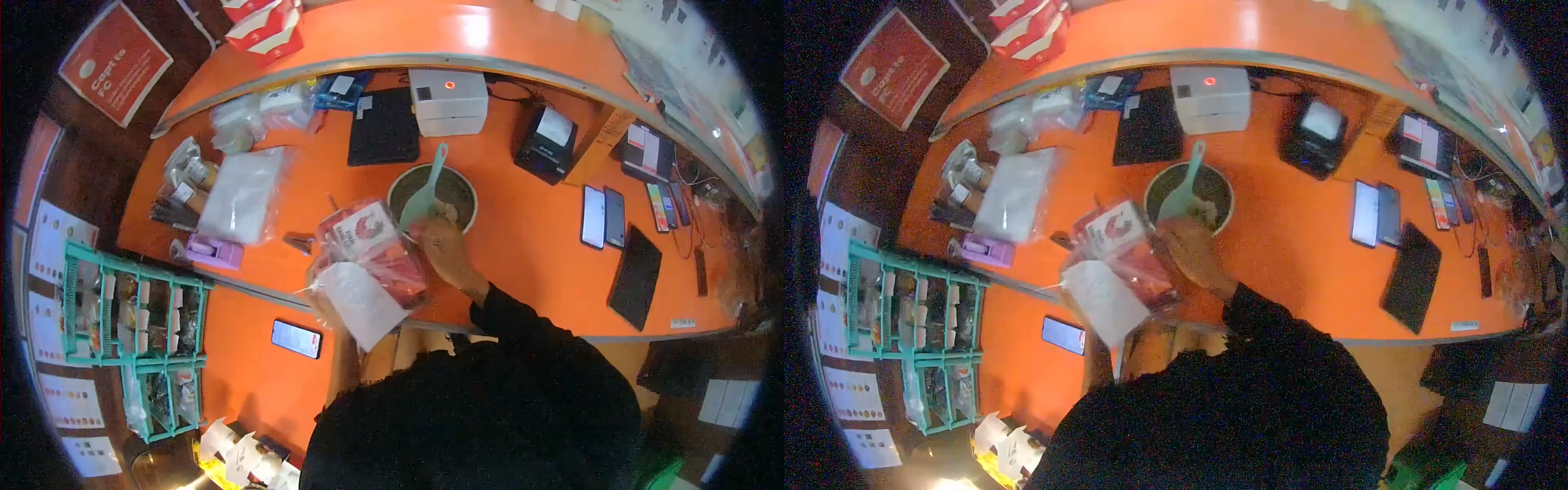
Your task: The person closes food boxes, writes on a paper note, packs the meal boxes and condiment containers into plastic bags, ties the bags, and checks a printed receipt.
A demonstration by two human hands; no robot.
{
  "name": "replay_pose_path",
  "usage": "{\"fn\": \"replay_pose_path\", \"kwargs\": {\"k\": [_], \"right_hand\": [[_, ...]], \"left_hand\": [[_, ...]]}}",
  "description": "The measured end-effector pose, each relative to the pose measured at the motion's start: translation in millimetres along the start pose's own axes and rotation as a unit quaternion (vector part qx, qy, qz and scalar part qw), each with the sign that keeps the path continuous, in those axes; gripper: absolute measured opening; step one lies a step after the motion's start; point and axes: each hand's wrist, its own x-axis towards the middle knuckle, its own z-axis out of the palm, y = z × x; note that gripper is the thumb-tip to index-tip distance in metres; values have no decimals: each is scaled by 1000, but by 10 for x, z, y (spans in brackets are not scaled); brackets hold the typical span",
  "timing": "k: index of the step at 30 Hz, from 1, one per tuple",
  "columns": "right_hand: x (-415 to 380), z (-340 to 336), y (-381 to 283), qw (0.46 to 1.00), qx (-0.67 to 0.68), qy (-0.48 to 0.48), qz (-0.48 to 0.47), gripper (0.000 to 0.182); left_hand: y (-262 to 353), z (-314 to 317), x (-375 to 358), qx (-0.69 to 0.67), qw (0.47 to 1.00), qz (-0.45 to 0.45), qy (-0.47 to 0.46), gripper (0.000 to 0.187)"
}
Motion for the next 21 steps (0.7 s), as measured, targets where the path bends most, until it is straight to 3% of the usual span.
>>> {"fn": "replay_pose_path", "kwargs": {"k": [1, 2, 5, 7, 11, 13, 14, 16, 19, 21], "right_hand": [[52, -196, -61, 969, -214, 94, -78, 46], [126, -366, -114, 923, -319, 209, -60, 51], [212, -636, 637, 861, -450, 230, 56, 53], [198, -895, 844, 972, -169, 61, 149, 54], [-25, -1337, 1260, 963, -231, 81, 113, 52], [-118, -1618, 1216, 942, -213, 23, 259, 50], [-196, -1747, 1251, 940, -214, 26, 263, 50], [-323, -1949, 1238, 966, -227, 38, 113, 47], [-150, -2319, 1054, 933, -316, 58, 163, 41], [258, -2452, 1070, 946, -254, 158, 125, 36]], "left_hand": [[-19, 63, 22, 0, 1000, 0, 6, 33], [-37, 124, 51, 3, 1000, 2, 10, 33], [-94, 310, 160, 11, 1000, 3, 10, 33], [-139, 421, 229, 8, 1000, 5, 8, 34], [-234, 679, 376, 10, 1000, -4, -13, 34], [-259, 800, 468, 12, 999, -15, -30, 34], [-277, 860, 512, 15, 999, -20, -40, 34], [-294, 964, 608, 27, 997, -36, -65, 35], [-209, 1074, 732, 68, 989, -58, -121, 35], [29, 1092, 745, 151, 965, -78, -201, 39]]}}
